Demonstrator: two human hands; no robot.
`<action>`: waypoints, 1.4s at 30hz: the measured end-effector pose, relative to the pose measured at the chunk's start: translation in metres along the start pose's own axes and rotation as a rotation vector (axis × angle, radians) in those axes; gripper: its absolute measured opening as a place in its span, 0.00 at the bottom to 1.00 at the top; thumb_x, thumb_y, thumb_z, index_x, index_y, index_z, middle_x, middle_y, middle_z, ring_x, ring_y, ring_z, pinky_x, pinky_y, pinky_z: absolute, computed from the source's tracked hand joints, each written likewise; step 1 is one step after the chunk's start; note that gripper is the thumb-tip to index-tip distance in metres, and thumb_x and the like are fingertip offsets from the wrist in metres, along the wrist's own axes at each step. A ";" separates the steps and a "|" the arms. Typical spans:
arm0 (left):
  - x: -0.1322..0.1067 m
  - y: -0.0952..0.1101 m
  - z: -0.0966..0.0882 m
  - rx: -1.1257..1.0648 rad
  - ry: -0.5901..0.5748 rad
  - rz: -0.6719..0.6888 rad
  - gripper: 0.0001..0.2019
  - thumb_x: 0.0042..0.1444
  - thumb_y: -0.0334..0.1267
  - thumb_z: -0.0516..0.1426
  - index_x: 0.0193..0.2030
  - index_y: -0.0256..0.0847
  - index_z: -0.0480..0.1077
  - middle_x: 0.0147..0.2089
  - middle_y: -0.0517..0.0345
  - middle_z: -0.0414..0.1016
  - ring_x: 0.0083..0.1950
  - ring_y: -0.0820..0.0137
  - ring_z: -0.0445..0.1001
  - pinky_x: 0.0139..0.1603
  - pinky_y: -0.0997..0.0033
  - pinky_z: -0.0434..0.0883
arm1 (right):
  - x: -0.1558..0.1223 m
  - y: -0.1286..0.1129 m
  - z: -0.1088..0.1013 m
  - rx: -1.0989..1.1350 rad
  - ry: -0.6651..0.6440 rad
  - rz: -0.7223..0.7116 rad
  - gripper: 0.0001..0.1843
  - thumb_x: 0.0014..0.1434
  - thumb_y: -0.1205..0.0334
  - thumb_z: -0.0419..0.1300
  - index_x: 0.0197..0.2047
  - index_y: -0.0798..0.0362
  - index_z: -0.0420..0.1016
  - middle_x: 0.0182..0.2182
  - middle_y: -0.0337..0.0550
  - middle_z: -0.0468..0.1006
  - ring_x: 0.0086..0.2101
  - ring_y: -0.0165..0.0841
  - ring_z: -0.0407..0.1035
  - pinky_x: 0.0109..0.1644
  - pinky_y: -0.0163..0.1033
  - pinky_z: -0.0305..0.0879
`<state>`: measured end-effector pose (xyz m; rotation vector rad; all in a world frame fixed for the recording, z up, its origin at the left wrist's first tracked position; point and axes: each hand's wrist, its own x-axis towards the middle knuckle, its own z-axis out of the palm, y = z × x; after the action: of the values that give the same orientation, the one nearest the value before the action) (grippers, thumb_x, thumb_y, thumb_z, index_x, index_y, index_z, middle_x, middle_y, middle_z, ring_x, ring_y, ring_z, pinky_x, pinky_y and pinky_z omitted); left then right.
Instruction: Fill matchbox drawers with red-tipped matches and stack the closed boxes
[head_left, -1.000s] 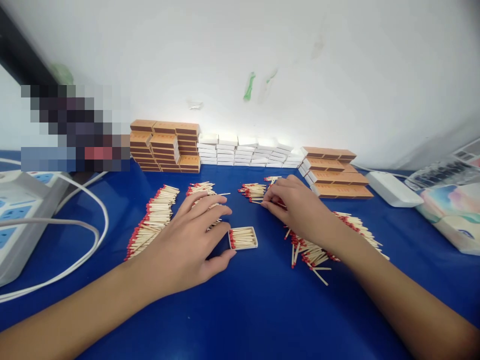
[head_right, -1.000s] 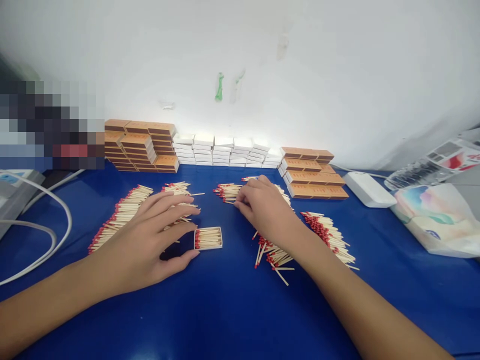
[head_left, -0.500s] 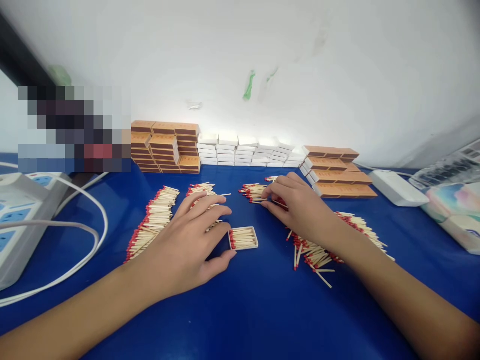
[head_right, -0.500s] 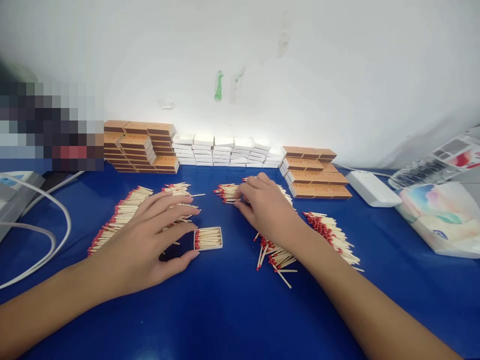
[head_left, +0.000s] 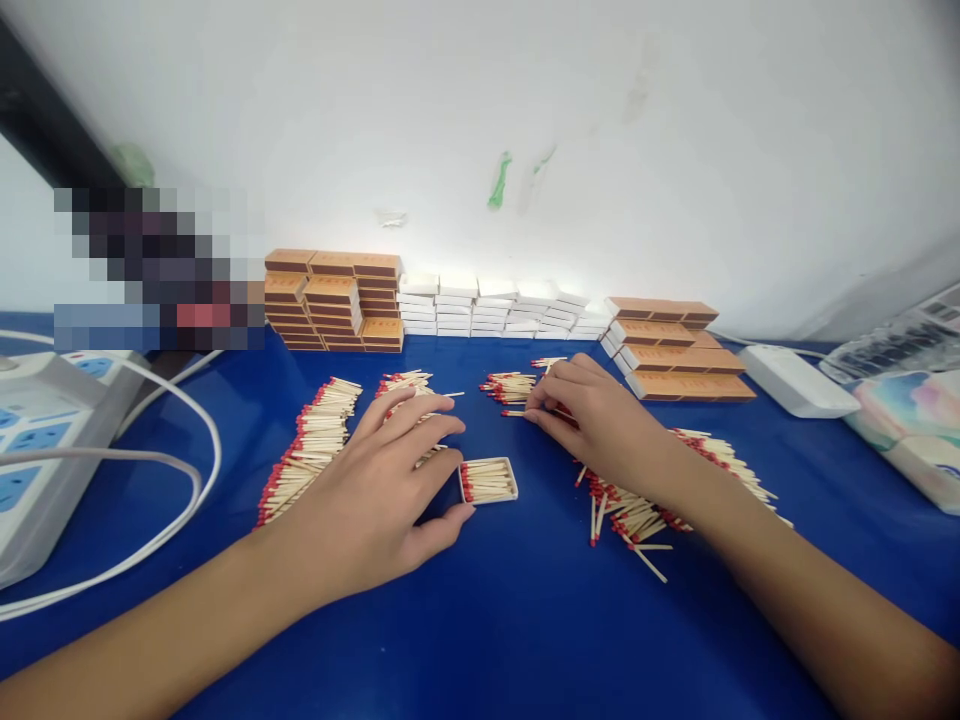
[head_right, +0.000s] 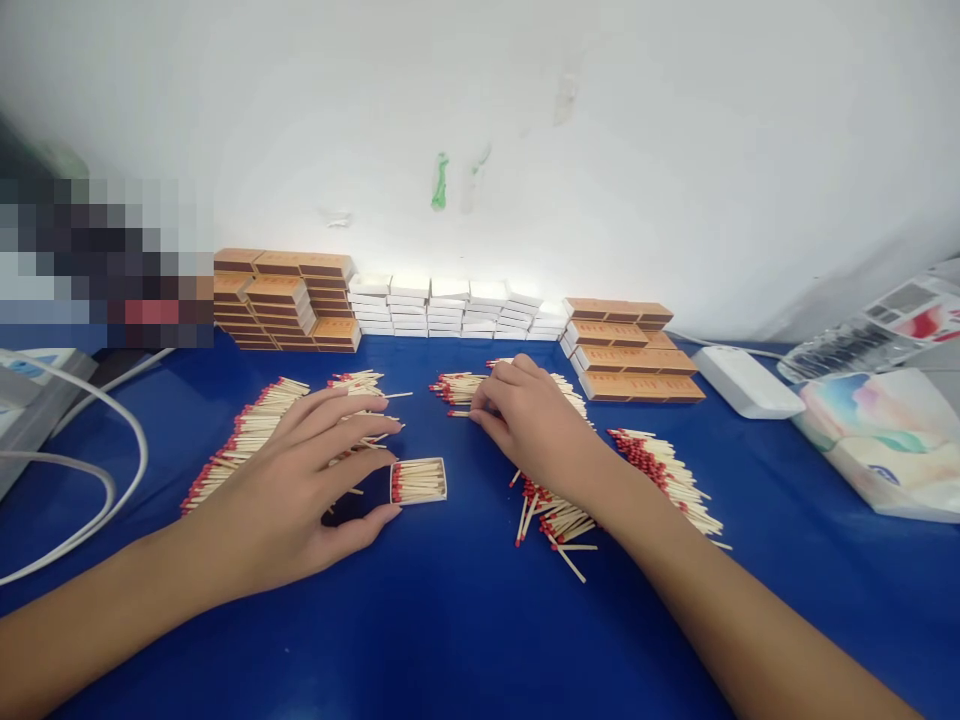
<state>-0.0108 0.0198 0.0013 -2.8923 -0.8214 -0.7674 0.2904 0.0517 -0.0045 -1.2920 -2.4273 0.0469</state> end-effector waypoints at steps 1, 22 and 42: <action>0.000 0.000 0.000 -0.001 -0.003 -0.001 0.10 0.71 0.43 0.63 0.49 0.38 0.81 0.61 0.44 0.83 0.72 0.48 0.73 0.77 0.36 0.67 | 0.000 -0.001 0.000 -0.002 -0.007 -0.005 0.09 0.75 0.67 0.59 0.39 0.51 0.77 0.37 0.48 0.76 0.42 0.45 0.65 0.47 0.48 0.64; 0.002 0.001 0.001 0.015 0.005 -0.024 0.11 0.69 0.42 0.65 0.48 0.36 0.81 0.60 0.44 0.83 0.71 0.45 0.74 0.77 0.33 0.66 | -0.007 -0.063 -0.007 -0.048 0.041 -0.176 0.11 0.74 0.73 0.58 0.40 0.52 0.77 0.38 0.48 0.79 0.42 0.44 0.68 0.50 0.50 0.69; 0.001 0.001 0.000 0.020 0.012 -0.022 0.10 0.70 0.42 0.64 0.48 0.38 0.81 0.59 0.46 0.83 0.72 0.47 0.73 0.79 0.35 0.64 | -0.004 -0.009 0.006 -0.144 0.094 -0.062 0.12 0.75 0.69 0.58 0.49 0.55 0.85 0.40 0.52 0.78 0.42 0.46 0.66 0.50 0.53 0.69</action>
<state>-0.0101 0.0195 0.0019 -2.8631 -0.8556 -0.7733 0.2834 0.0447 -0.0090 -1.2485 -2.4255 -0.2038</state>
